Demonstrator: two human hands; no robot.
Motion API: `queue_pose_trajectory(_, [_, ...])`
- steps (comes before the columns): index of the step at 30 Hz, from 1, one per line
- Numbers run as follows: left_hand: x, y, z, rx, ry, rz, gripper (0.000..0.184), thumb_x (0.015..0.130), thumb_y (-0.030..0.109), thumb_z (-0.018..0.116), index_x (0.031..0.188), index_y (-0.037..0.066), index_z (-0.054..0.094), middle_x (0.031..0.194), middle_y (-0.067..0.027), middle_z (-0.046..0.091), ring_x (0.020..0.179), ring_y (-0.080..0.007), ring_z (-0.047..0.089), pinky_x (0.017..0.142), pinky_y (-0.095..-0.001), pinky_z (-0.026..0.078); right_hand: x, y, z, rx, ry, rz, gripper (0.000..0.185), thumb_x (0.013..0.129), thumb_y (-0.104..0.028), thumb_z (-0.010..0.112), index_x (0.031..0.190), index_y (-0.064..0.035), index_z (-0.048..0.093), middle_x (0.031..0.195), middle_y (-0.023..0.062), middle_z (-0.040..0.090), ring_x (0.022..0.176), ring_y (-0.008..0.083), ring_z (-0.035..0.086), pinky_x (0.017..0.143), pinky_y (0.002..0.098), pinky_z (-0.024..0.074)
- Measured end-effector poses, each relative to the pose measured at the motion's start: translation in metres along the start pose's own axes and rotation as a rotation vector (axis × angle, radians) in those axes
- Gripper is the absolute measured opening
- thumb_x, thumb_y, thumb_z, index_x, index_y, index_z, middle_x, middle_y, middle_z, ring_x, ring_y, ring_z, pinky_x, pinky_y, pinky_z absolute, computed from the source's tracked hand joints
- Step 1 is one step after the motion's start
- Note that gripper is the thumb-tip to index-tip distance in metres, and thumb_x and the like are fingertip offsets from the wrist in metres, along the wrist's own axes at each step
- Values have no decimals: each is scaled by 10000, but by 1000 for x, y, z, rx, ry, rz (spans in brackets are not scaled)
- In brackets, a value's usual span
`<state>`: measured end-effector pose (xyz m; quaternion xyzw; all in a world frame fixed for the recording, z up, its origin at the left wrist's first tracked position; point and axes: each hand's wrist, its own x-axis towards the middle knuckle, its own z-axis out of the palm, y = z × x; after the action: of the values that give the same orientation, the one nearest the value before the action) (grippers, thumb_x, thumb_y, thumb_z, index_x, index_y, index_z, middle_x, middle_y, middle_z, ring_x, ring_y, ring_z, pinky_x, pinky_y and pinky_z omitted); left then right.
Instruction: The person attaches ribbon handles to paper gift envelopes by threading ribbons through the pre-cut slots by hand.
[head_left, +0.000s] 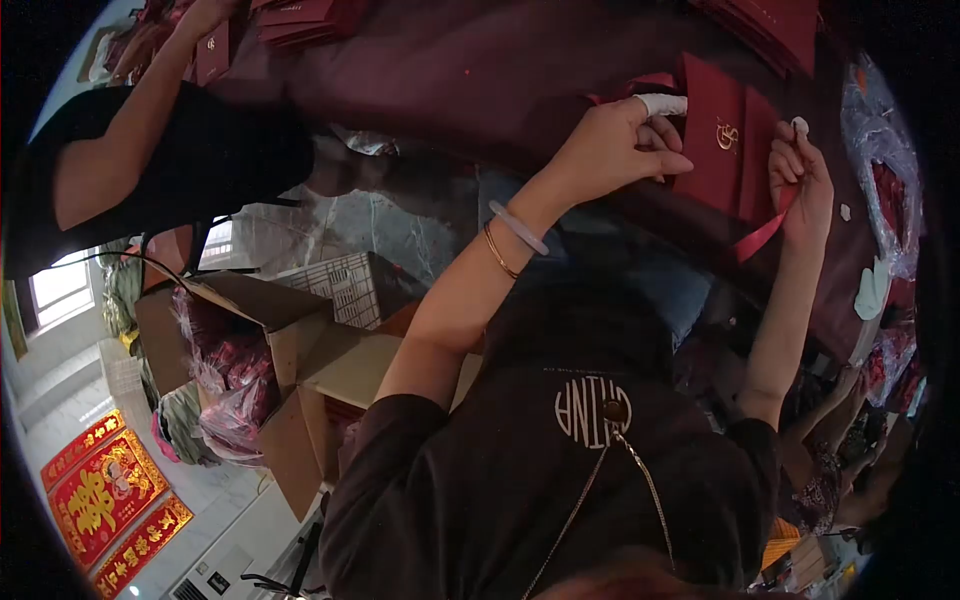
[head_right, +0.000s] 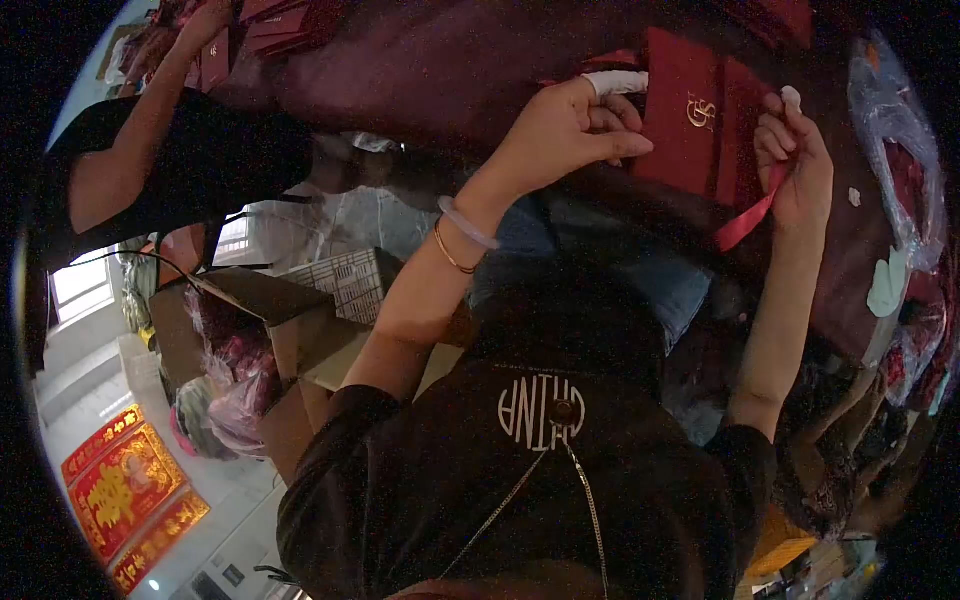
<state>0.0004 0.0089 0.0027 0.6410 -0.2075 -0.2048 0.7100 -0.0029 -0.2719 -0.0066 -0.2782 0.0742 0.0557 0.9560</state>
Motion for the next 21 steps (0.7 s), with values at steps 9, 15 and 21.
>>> queue_pose_trajectory(9, [0,1,5,29,31,10,539,750,91,700,1233,27,468,887,-58,575,779,-118,585,641,-254,516,-2,1,3,110,-6,12,199,855,7,482,1046,63,479,903,129,507,597,104,376,532,213,345])
queue_pose_trajectory(15, [1,0,2,-20,19,-10,519,751,74,696,1220,24,479,881,-61,573,769,-118,585,634,-245,507,3,1,0,80,-48,16,199,845,23,483,1042,54,474,924,129,494,601,108,374,534,218,343])
queue_pose_trajectory(21, [1,-3,4,22,19,17,489,765,46,675,1212,19,479,881,-53,561,764,-117,586,632,-241,496,-3,3,6,107,-49,9,176,835,21,495,1007,57,487,884,111,501,591,102,371,536,210,342])
